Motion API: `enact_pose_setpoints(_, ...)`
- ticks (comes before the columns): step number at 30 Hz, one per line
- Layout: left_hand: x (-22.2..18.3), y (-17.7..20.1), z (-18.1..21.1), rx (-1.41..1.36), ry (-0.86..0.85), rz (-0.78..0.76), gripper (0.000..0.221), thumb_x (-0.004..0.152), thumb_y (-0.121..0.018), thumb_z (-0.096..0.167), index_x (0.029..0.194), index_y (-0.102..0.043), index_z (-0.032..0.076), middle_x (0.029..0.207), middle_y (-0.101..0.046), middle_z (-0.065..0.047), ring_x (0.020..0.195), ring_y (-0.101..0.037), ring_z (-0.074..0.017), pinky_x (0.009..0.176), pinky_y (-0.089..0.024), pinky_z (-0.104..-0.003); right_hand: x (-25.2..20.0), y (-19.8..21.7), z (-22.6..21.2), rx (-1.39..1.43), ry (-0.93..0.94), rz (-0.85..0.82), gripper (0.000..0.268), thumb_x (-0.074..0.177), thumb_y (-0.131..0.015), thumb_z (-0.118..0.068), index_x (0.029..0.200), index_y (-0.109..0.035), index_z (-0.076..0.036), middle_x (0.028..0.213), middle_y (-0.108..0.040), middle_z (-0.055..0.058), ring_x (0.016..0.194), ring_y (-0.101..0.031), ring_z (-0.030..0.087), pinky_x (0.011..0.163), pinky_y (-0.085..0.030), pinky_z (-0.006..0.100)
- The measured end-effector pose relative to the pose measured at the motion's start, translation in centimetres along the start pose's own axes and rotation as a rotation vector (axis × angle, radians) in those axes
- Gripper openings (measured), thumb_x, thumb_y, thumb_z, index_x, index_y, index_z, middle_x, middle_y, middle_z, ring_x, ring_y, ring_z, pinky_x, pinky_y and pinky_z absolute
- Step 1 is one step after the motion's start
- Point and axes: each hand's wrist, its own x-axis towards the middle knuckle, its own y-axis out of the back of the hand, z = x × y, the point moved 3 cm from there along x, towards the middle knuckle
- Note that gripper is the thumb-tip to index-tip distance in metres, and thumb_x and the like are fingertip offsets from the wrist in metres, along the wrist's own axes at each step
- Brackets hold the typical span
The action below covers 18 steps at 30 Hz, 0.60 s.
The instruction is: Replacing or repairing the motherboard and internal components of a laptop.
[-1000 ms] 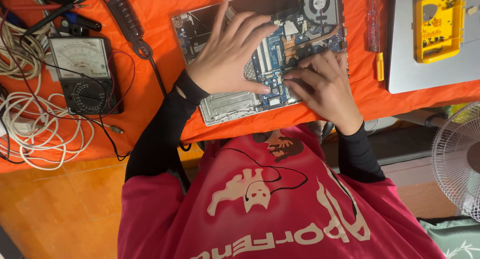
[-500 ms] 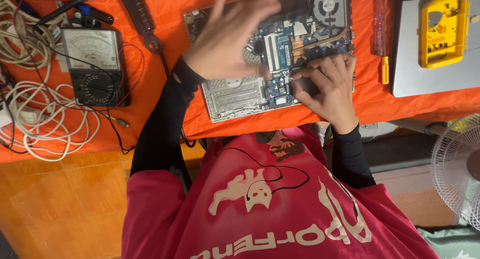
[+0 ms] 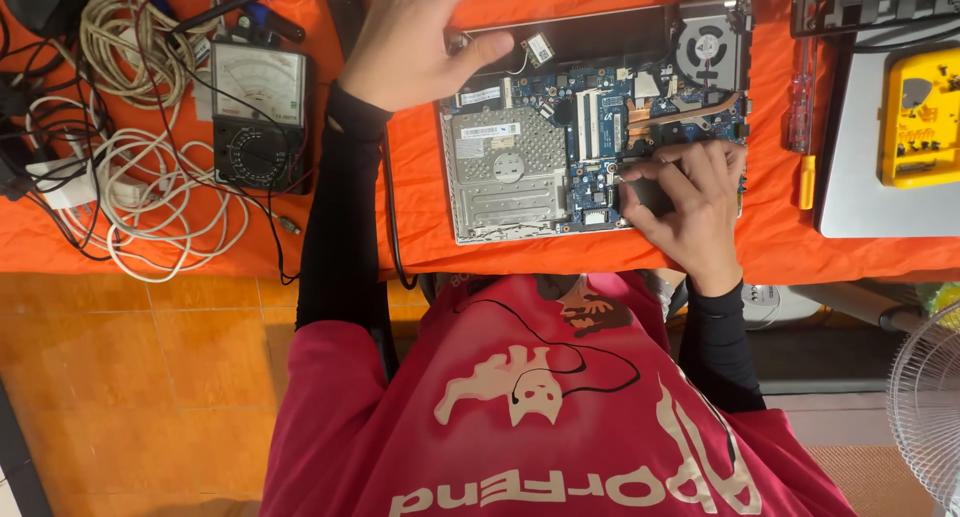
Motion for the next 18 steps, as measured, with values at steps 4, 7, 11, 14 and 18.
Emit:
enact_pose_setpoints(4, 0.1, -0.1, 1.7, -0.081, -0.176, 0.029, 0.039, 0.109, -0.076, 0.036, 0.135, -0.062, 0.011, 0.132, -0.069, -0.006, 0.127, -0.064, -0.0303, 0.110, -0.040, -0.049, -0.2, 0.2, 0.1, -0.006, -0.019, 0.000, 0.017, 0.089, -0.086, -0.019, 0.102, -0.076, -0.014, 0.106, -0.059, 0.002, 0.104, -0.054, 0.025, 0.102, -0.035, 0.041)
enact_pose_setpoints(7, 0.4, -0.5, 2.0, -0.104, -0.075, -0.114, 0.048, 0.101, -0.082, 0.040, 0.137, -0.066, 0.014, 0.138, -0.067, -0.004, 0.131, -0.060, -0.0286, 0.113, -0.037, -0.051, 0.0, 0.2, 0.0, -0.004, -0.012, 0.004, 0.018, 0.088, -0.086, -0.019, 0.102, -0.076, -0.014, 0.106, -0.059, 0.003, 0.105, -0.054, 0.025, 0.102, -0.036, 0.041)
enact_pose_setpoints(11, 0.3, -1.6, 3.0, -0.064, -0.196, -0.120, 0.061, 0.085, -0.091, 0.053, 0.129, -0.071, 0.015, 0.151, -0.057, -0.008, 0.146, -0.038, -0.0321, 0.121, -0.020, -0.057, 0.4, 0.1, -0.1, 0.018, -0.015, -0.006, 0.018, 0.088, -0.085, -0.019, 0.101, -0.076, -0.013, 0.107, -0.060, 0.004, 0.104, -0.054, 0.026, 0.100, -0.035, 0.041)
enact_pose_setpoints(14, 0.9, -3.1, 4.8, -0.120, -0.219, -0.178, 0.064, 0.084, -0.092, 0.057, 0.130, -0.072, 0.017, 0.153, -0.055, -0.008, 0.148, -0.035, -0.0310, 0.124, -0.013, -0.058, 0.2, 0.3, 0.0, 0.014, -0.024, -0.015, 0.018, 0.088, -0.085, -0.020, 0.101, -0.075, -0.012, 0.107, -0.060, 0.004, 0.105, -0.055, 0.026, 0.100, -0.035, 0.041)
enact_pose_setpoints(18, 1.1, -4.8, 6.7, -0.122, -0.300, -0.180, 0.078, 0.080, -0.091, 0.062, 0.137, -0.070, 0.015, 0.148, -0.057, -0.007, 0.144, -0.041, -0.0285, 0.122, -0.001, -0.063, 0.3, 0.1, 0.1, 0.014, -0.016, -0.031, 0.019, 0.088, -0.083, -0.021, 0.101, -0.074, -0.012, 0.106, -0.060, 0.004, 0.104, -0.055, 0.026, 0.101, -0.035, 0.042)
